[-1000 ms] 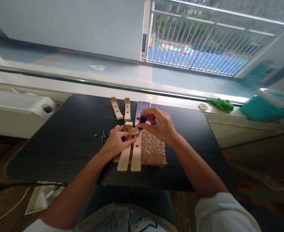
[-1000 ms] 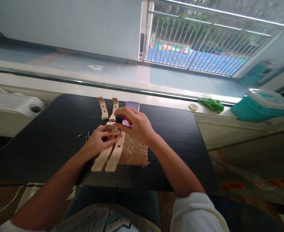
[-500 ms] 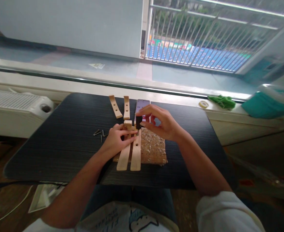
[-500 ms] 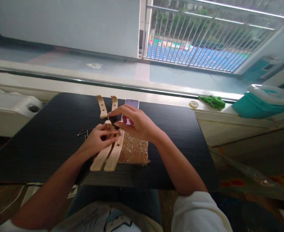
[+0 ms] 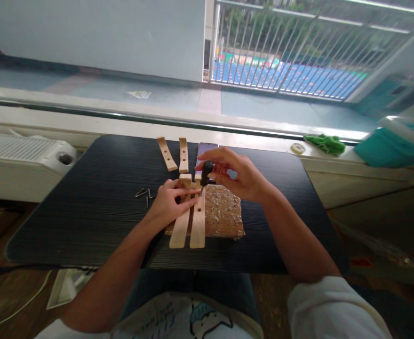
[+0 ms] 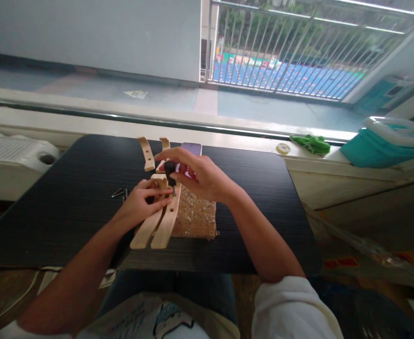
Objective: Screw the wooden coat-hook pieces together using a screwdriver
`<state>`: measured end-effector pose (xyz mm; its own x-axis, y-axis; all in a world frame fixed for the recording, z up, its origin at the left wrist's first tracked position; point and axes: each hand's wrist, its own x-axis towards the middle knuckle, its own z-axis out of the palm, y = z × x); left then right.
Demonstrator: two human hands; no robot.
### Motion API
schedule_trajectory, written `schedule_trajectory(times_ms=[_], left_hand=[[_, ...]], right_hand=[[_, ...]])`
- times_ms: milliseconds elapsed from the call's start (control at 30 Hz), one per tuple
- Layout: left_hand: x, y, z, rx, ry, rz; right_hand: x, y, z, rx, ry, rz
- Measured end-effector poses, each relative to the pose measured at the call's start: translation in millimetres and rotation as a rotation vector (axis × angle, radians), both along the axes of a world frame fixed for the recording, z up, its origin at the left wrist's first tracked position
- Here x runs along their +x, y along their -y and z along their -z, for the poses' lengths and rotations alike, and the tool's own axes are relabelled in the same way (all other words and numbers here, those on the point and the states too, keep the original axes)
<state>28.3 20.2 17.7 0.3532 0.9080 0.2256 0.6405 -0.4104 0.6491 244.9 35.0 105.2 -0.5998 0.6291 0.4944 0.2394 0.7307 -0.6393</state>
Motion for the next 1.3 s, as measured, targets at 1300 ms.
schedule_trajectory(times_ms=[1300], left_hand=[[0.3,1.0,-0.6,-0.021,0.001,-0.014]], right_hand=[[-1.7,-2.9,3.4,0.069,0.065,0.178]])
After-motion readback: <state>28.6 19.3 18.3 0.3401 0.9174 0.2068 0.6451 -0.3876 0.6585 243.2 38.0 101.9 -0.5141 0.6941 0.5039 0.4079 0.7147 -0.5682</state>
